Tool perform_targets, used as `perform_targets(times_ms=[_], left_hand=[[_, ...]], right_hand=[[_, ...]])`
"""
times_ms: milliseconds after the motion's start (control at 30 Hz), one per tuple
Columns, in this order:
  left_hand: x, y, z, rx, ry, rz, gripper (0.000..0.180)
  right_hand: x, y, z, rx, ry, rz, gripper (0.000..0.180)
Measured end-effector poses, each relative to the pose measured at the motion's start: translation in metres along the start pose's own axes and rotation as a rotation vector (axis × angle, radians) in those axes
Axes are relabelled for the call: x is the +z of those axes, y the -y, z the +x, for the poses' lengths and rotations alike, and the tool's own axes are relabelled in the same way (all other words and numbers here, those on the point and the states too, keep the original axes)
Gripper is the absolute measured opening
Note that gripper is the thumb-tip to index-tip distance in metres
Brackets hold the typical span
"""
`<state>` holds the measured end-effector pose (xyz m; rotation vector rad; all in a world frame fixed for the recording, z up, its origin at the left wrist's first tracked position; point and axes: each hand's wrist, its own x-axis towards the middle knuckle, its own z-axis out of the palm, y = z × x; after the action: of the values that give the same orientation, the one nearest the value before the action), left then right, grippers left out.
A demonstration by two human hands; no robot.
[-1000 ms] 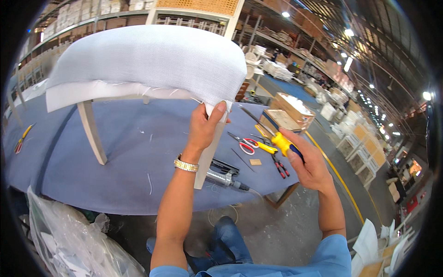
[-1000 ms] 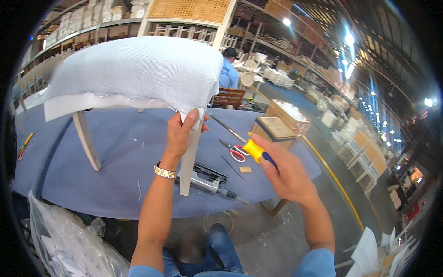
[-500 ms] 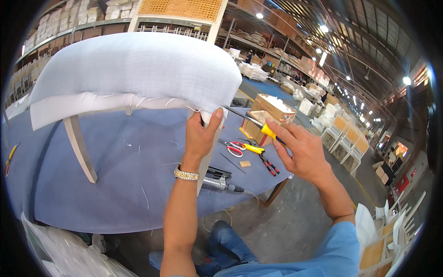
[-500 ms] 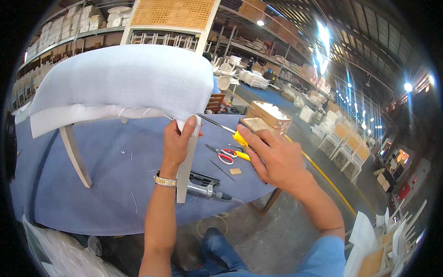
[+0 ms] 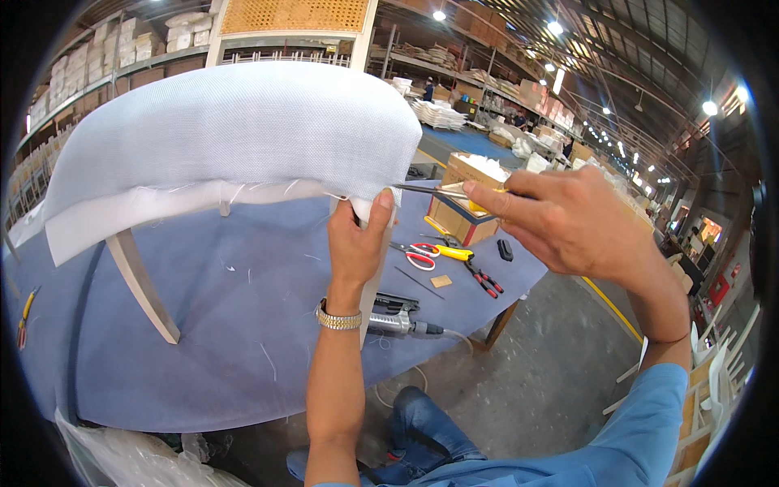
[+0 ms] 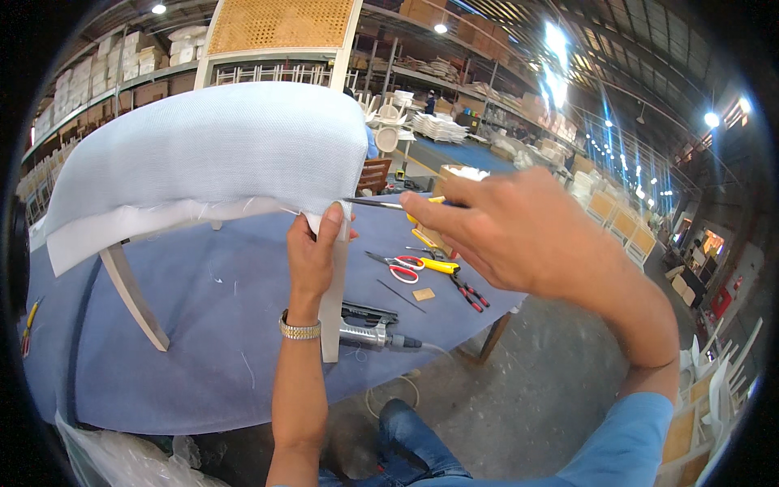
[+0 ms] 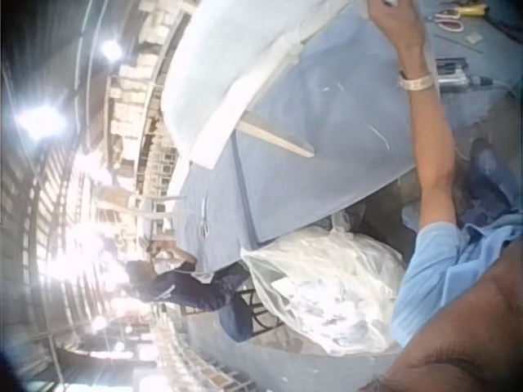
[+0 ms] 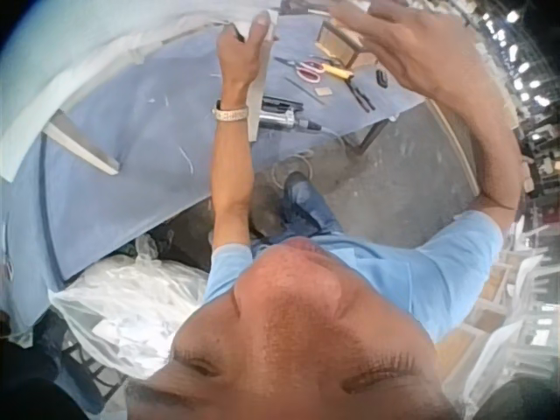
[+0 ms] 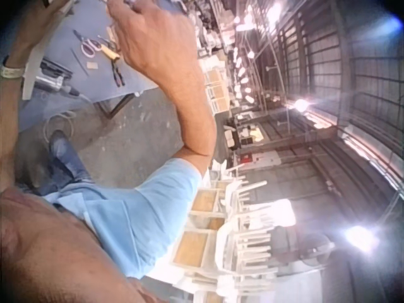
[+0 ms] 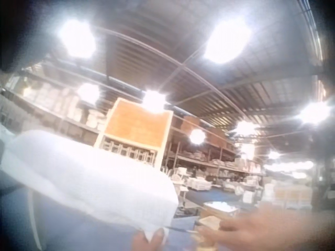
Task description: The person covers a chair seat with white fabric, using a staple gun to secure the material to the underside. They trim excess fabric with scissors, fold edges neatly, and use a screwdriver to tuck and smooth the fabric around the seat frame.
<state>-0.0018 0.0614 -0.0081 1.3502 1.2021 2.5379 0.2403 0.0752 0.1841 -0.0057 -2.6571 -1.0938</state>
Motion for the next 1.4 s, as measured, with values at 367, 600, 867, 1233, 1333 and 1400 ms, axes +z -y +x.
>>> perform_targets(times_ms=[367, 600, 867, 1233, 1333, 1400], left_hand=[[0.004, 0.001, -0.003, 0.095, -0.055, 0.078, 0.042], [0.004, -0.002, -0.003, 0.001, 0.013, 0.056, 0.043], [0.007, 0.003, -0.002, -0.024, -0.043, -0.03, 0.041], [0.001, -0.007, -0.004, 0.043, 0.022, 0.135, 0.048], [0.007, -0.003, -0.007, 0.014, 0.025, 0.134, 0.05], [0.008, -0.003, -0.008, 0.027, 0.015, 0.112, 0.051]], right_hand=[[0.017, 0.037, -0.009, 0.124, -0.075, 0.029, 0.059], [0.074, 0.047, -0.031, 0.263, -0.215, 0.197, 0.061], [0.032, -0.009, -0.012, 0.003, -0.126, 0.192, 0.06], [0.04, 0.034, -0.014, 0.153, -0.096, 0.091, 0.059], [0.104, 0.051, -0.035, 0.255, -0.216, 0.202, 0.06], [0.138, 0.057, -0.037, 0.291, -0.339, 0.293, 0.066]])
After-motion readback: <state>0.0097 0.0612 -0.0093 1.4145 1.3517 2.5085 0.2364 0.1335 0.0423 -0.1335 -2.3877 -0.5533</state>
